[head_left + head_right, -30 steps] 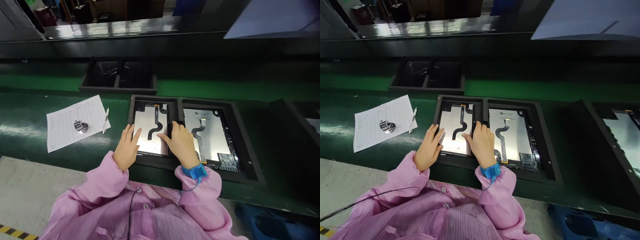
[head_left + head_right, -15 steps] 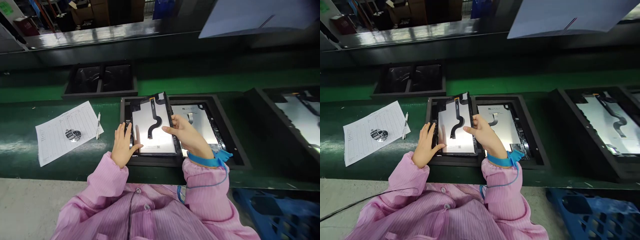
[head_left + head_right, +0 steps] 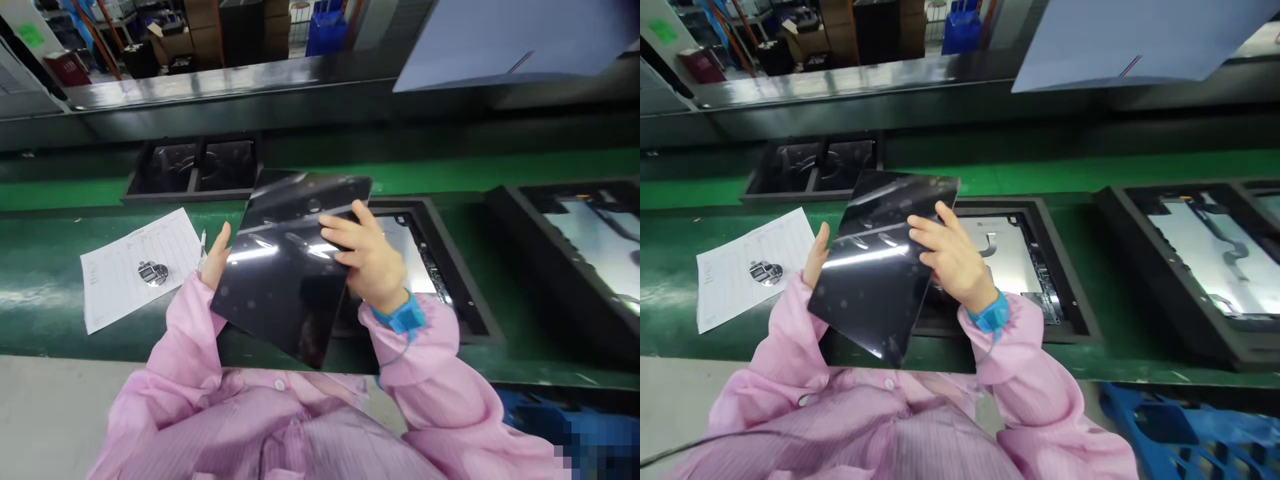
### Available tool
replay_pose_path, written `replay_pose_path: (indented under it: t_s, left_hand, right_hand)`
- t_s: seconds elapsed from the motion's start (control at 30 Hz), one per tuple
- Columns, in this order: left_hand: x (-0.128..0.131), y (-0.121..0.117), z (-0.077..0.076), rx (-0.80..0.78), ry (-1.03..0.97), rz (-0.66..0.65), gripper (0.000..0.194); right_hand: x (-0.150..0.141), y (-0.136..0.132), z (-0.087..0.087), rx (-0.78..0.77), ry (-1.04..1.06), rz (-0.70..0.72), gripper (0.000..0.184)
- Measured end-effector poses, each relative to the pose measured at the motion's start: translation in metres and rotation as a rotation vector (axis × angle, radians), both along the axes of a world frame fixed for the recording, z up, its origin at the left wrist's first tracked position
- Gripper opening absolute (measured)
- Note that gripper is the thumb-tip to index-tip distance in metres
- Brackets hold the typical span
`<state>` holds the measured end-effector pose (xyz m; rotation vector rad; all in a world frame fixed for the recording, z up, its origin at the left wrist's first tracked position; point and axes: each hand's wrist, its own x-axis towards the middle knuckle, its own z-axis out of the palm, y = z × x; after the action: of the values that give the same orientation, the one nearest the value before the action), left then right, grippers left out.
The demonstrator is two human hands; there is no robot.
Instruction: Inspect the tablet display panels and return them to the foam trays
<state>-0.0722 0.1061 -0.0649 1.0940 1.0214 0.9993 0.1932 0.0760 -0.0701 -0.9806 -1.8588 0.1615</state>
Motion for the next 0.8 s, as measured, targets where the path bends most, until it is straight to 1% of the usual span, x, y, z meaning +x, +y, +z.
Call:
replay_pose_path:
  t_s: [0.07, 0.13, 0.2, 0.23, 0.27, 0.3, 0.37, 0.47, 0.5, 0.57, 0.63, 0.67, 0.7, 0.73, 0.8]
  left_hand:
    - [-0.001, -0.004, 0.000, -0.120, -0.083, -0.096, 0.048]
    - [0.001, -0.011, 0.000, -0.241, -0.156, -0.187, 0.041]
    - [0.004, -0.018, -0.002, -0.310, -0.217, -0.223, 0.042]
    - [0.006, -0.022, -0.004, -0.327, -0.247, -0.224, 0.043]
    - [0.008, -0.024, -0.006, -0.330, -0.265, -0.210, 0.044]
    - [0.010, -0.027, -0.009, -0.324, -0.266, -0.187, 0.046]
    - [0.012, -0.030, -0.015, -0.326, -0.244, -0.156, 0.050]
    - [0.012, -0.033, -0.021, -0.341, -0.224, -0.173, 0.050]
    - [0.011, -0.033, -0.022, -0.336, -0.226, -0.188, 0.049]
    - [0.010, -0.034, -0.023, -0.323, -0.229, -0.210, 0.048]
    - [0.010, -0.035, -0.022, -0.318, -0.227, -0.208, 0.049]
    - [0.010, -0.035, -0.022, -0.320, -0.227, -0.201, 0.050]
    - [0.010, -0.036, -0.021, -0.322, -0.229, -0.193, 0.050]
    - [0.010, -0.038, -0.021, -0.328, -0.234, -0.191, 0.051]
    - [0.011, -0.041, -0.019, -0.346, -0.238, -0.173, 0.051]
  right_hand:
    - [-0.005, -0.001, -0.008, 0.044, -0.081, 0.028, 0.043]
    - [-0.006, -0.005, -0.009, 0.058, -0.120, 0.007, 0.040]
    - [-0.003, -0.009, -0.002, 0.052, -0.140, -0.080, 0.030]
    - [0.000, -0.010, 0.003, 0.042, -0.131, -0.152, 0.024]
    - [0.004, -0.011, 0.009, 0.030, -0.107, -0.236, 0.026]
    - [0.008, -0.010, 0.015, 0.011, -0.070, -0.319, 0.031]
    - [0.015, -0.006, 0.025, -0.055, 0.009, -0.432, 0.035]
    - [0.017, 0.003, 0.031, -0.200, 0.091, -0.462, 0.027]
    - [0.016, 0.005, 0.032, -0.213, 0.109, -0.464, 0.023]
    - [0.010, 0.006, 0.033, -0.149, 0.126, -0.476, 0.019]
    - [0.003, -0.001, 0.036, -0.023, 0.096, -0.481, 0.017]
    - [0.001, -0.007, 0.038, 0.025, 0.066, -0.451, 0.014]
    - [-0.002, -0.015, 0.042, 0.045, 0.035, -0.371, 0.010]
    - [-0.003, -0.025, 0.045, 0.032, 0.001, -0.240, 0.007]
    - [-0.004, -0.046, 0.051, -0.057, -0.044, 0.120, 0.009]
